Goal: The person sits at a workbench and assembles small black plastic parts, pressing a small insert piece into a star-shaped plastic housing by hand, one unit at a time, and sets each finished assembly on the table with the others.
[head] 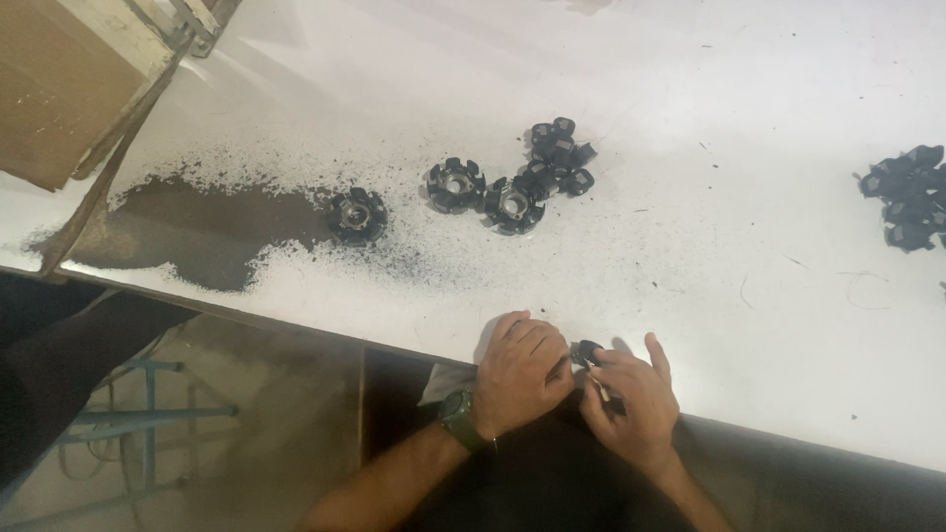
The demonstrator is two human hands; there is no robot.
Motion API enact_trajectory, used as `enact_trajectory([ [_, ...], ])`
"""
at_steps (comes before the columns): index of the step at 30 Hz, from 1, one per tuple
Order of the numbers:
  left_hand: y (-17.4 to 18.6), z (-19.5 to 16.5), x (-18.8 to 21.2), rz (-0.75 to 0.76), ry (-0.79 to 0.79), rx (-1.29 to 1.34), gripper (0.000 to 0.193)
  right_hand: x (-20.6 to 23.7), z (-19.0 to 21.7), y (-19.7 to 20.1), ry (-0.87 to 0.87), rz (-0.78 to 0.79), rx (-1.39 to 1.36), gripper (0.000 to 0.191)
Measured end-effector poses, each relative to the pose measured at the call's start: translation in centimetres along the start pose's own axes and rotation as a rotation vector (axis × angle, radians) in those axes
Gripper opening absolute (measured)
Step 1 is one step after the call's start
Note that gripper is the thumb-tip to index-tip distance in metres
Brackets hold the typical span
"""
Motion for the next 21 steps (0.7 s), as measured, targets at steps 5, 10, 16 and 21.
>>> enact_trajectory([
  [5,-0.43,0.4,0.18,0.017,0.008,-0.009,0.009,0.19,-0.13,-0.2,0.011,-0.003,0.027,0.025],
  [10,-0.21,0.34,0.34,-0.002,0.002,-0.002,0.01,0.3,-0.25,-0.4,-0.002,0.011,0.024,0.027],
  [16,-0.1,0.27,0.16,0.001,0.01,0.003,0.01,-0.06,-0.01,-0.42,-0.011,0.027,0.044,0.029],
  [21,0.15,-0.09,0.12,-0.011,-0.008,0.003,0.01,-0.48,0.06,-0.35,-0.033,0.109,0.037,0.031],
])
Point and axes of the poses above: each hand's wrist, its own x-axis away from the middle knuckle, its own y-axis out of the back of the hand, z = x × y, the point moved 8 cm from there along -x, towards the middle knuckle, and after that the axes turned 15 degrees about x, right-handed, at the moved point
